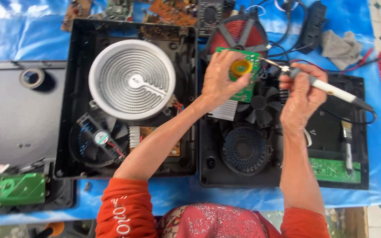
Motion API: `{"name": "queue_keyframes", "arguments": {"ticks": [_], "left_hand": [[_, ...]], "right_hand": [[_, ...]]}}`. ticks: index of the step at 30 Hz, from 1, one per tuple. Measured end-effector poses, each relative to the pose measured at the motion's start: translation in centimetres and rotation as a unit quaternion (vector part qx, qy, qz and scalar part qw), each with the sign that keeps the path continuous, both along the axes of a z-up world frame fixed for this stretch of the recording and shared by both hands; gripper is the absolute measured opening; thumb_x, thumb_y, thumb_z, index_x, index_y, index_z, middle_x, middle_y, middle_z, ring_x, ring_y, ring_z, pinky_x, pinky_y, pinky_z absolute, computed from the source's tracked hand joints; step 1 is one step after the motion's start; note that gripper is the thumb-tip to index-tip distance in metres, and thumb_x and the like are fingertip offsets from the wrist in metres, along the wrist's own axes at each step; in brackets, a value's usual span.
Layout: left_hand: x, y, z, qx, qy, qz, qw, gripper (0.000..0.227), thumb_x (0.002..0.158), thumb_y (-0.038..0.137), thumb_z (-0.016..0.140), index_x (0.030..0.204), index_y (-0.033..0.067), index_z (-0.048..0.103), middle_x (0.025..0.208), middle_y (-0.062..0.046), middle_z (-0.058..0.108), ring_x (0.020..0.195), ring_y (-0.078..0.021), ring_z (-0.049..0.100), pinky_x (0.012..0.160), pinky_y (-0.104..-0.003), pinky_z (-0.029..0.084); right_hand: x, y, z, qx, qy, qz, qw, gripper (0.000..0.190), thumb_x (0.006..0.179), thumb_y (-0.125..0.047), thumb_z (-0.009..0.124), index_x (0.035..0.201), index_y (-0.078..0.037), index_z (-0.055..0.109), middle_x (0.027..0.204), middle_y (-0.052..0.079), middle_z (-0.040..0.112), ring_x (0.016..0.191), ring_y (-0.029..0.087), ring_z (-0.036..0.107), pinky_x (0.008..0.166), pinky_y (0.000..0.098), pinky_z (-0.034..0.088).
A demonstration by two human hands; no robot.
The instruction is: A person is soldering components on a circuit board of an induction cooker during a repair process.
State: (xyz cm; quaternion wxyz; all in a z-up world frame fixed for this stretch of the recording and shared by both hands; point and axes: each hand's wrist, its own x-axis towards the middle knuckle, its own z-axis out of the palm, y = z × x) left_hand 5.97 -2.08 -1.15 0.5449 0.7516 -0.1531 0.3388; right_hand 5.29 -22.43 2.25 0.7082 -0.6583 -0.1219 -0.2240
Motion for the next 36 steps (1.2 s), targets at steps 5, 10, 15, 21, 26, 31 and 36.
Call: {"name": "queue_keyframes", "arguments": {"ticks": [5,10,15,21,26,31,36], "left_hand": [[0.6,0.5,-1.1,0.013,-0.034,-0.006,0.999,0.035,0.086,0.039,0.078,0.111,0.0212,0.061,0.093,-0.001,0.056,0.09,-0.0254,0.06,0.083,-0.037,0.049],[0.2,0.6,-0.2,0.036,-0.053,-0.01,0.998,0.034,0.089,0.029,0.079,0.114,0.016,0.061,0.092,-0.002,0.053,0.084,-0.0253,0.055,0.081,-0.036,0.049],[-0.6,0.1,1.2,0.0,-0.036,-0.037,0.999,0.033,0.091,0.03,0.08,0.115,0.0173,0.063,0.095,0.001,0.057,0.085,-0.021,0.055,0.082,-0.035,0.05],[-1.9,-2.2,1.7,-0.152,0.072,-0.149,0.974,0.035,0.088,0.023,0.085,0.116,0.0118,0.067,0.093,-0.004,0.063,0.084,-0.0157,0.059,0.076,-0.03,0.056],[-2.4,-3.1,1.5,-0.273,0.179,-0.228,0.917,0.033,0.088,0.017,0.085,0.116,0.0086,0.069,0.096,-0.003,0.069,0.09,-0.0075,0.063,0.076,-0.025,0.058],[-2.3,-2.8,1.5,-0.342,0.234,-0.251,0.875,0.031,0.089,0.012,0.084,0.116,0.0052,0.07,0.097,-0.007,0.071,0.09,-0.0093,0.066,0.079,-0.028,0.062],[-2.7,-3.2,1.6,-0.357,0.245,-0.262,0.862,0.031,0.087,0.01,0.085,0.114,0.0032,0.071,0.096,-0.008,0.072,0.088,-0.0091,0.068,0.077,-0.027,0.065]], "right_hand": [[0.2,0.4,-0.4,-0.048,-0.022,-0.027,0.998,0.016,0.103,-0.004,0.067,0.116,0.001,0.059,0.116,0.022,0.071,0.082,0.021,0.075,0.066,0.0232,0.063],[-0.1,0.8,-0.3,-0.085,-0.055,-0.035,0.994,0.018,0.102,-0.003,0.072,0.11,0.005,0.059,0.109,0.024,0.07,0.087,0.026,0.076,0.069,0.027,0.063],[-0.1,-0.2,0.8,-0.039,-0.112,-0.066,0.991,0.013,0.101,-0.013,0.063,0.101,-0.004,0.054,0.11,0.019,0.065,0.097,0.029,0.072,0.077,0.0345,0.062],[-0.1,0.3,1.1,0.095,-0.043,-0.012,0.994,0.005,0.096,-0.004,0.057,0.101,-0.003,0.055,0.083,0.014,0.059,0.069,0.019,0.065,0.062,0.0284,0.055],[-0.3,0.6,-0.3,0.041,-0.014,0.012,0.999,0.006,0.096,0.0,0.067,0.102,0.003,0.067,0.069,0.012,0.06,0.064,0.013,0.063,0.058,0.0239,0.054],[-0.5,0.1,0.1,-0.052,-0.046,-0.015,0.997,0.018,0.094,0.002,0.073,0.111,0.004,0.068,0.079,0.014,0.067,0.07,0.017,0.07,0.061,0.0269,0.06],[-0.5,0.1,-0.5,-0.04,0.006,0.004,0.999,0.01,0.094,0.002,0.075,0.103,0.005,0.071,0.07,0.015,0.065,0.066,0.016,0.068,0.06,0.0262,0.059]]}}
